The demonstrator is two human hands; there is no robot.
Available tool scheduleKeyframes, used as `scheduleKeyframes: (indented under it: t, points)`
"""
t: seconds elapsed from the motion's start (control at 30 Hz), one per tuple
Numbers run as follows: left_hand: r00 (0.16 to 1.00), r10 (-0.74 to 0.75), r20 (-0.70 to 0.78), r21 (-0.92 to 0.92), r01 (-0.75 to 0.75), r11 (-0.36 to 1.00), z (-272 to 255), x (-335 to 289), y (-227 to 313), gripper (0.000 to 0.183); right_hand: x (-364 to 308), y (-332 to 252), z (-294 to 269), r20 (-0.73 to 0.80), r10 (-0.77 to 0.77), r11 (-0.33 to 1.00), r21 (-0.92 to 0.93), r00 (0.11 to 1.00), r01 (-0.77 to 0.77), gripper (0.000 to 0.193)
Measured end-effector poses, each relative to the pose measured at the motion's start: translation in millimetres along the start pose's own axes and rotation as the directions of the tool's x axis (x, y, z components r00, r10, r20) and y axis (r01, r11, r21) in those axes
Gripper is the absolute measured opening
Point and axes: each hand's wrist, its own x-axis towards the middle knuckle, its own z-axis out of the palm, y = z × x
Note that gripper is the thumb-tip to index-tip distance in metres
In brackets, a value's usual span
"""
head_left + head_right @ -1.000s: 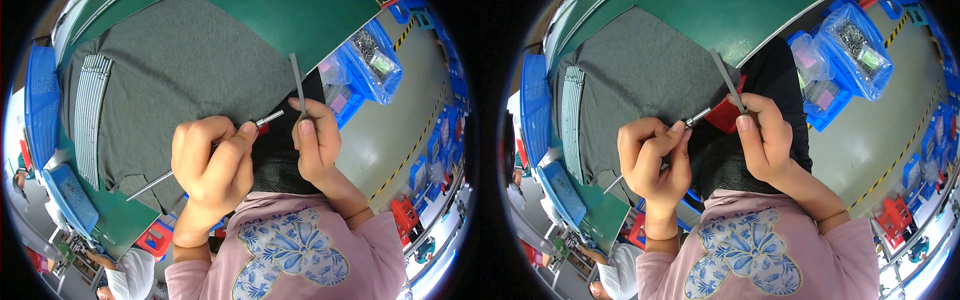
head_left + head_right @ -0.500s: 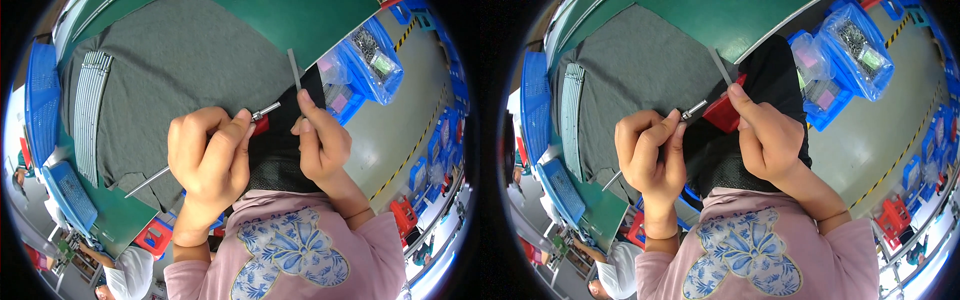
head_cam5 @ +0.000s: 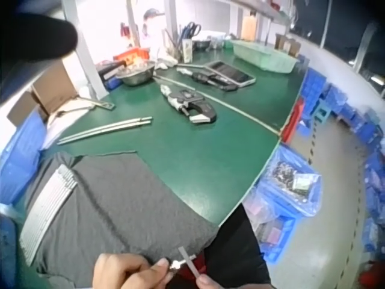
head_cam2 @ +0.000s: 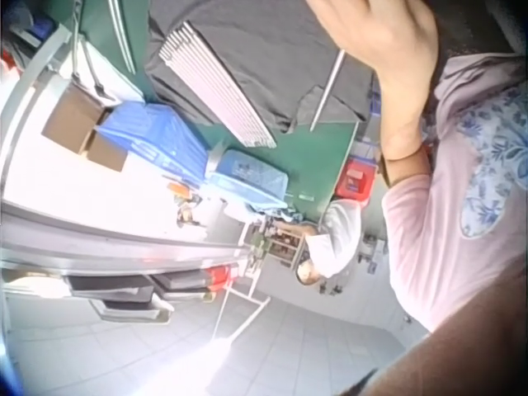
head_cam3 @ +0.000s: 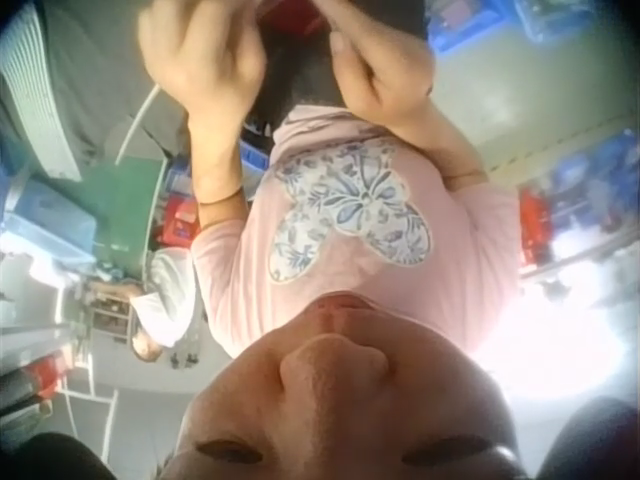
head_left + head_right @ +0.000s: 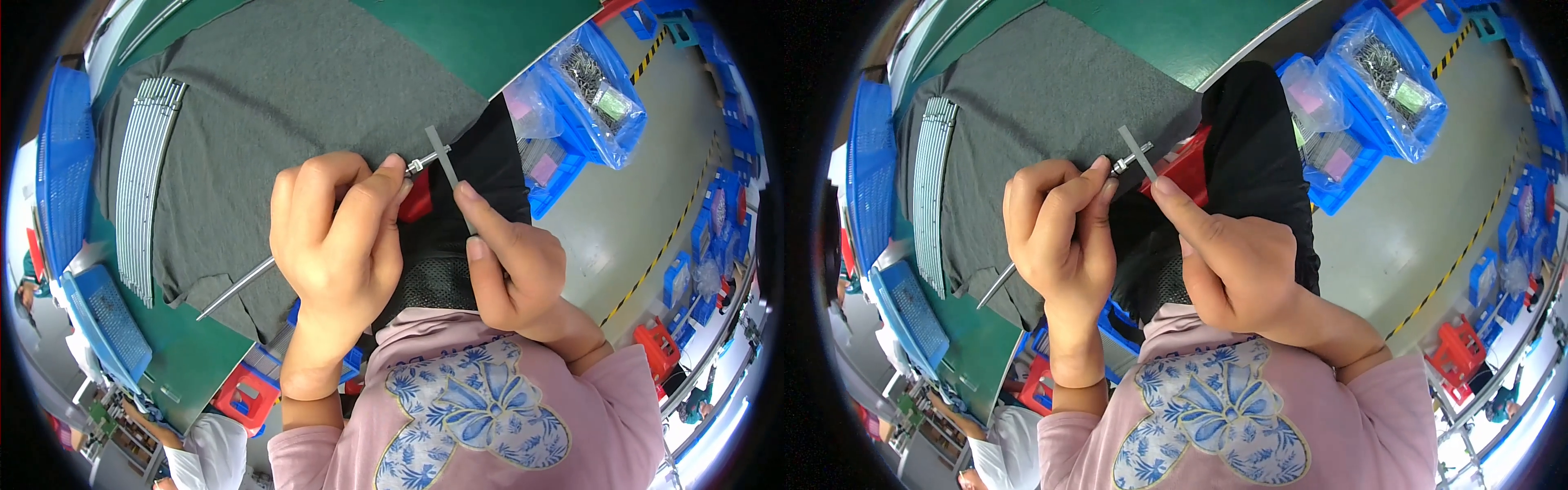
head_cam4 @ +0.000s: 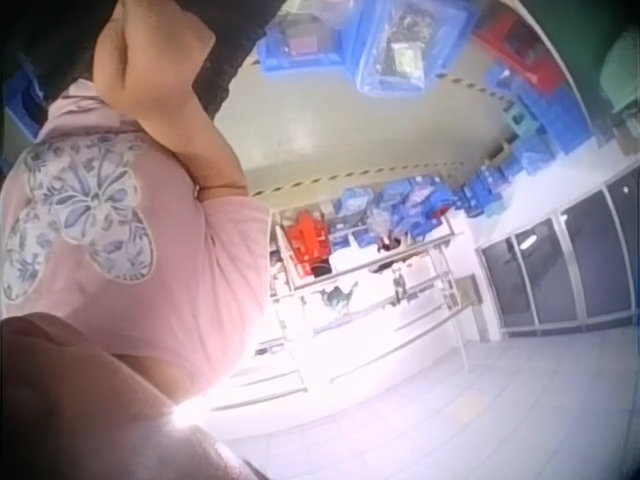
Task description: Using a small hand file to smooth the ends of thin metal rods at a factory workbench.
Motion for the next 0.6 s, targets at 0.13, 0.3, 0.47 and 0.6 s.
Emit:
scheduleKeyframes:
  t: [0.13, 0.3, 0.47, 0.6]
  points:
    - [1.000, -0.002, -0.028, -0.013, 0.002, 1.000, 2.1, -1.5, 0.1, 0.022, 1.6, -1.5, -1.9, 0.049, -0.009, 1.000, -0.002, 0.999, 0.009, 0.052]
    - [0.999, -0.002, -0.042, -0.026, 0.001, 1.000, 3.5, -2.3, -0.1, 0.024, 0.6, -1.2, -0.7, 0.072, -0.004, 1.000, -0.001, 0.997, 0.004, 0.045]
    - [0.999, -0.003, -0.041, -0.035, 0.002, 0.999, 3.5, -2.7, -1.0, 0.025, 4.1, -0.2, 0.5, 0.076, -0.033, 0.999, 0.017, 0.997, 0.032, 0.051]
    - [1.000, -0.001, -0.021, -0.044, 0.000, 0.999, 2.9, -1.8, -1.4, 0.026, 3.7, 3.2, 6.4, 0.066, -0.045, 0.999, 0.012, 0.997, 0.044, 0.051]
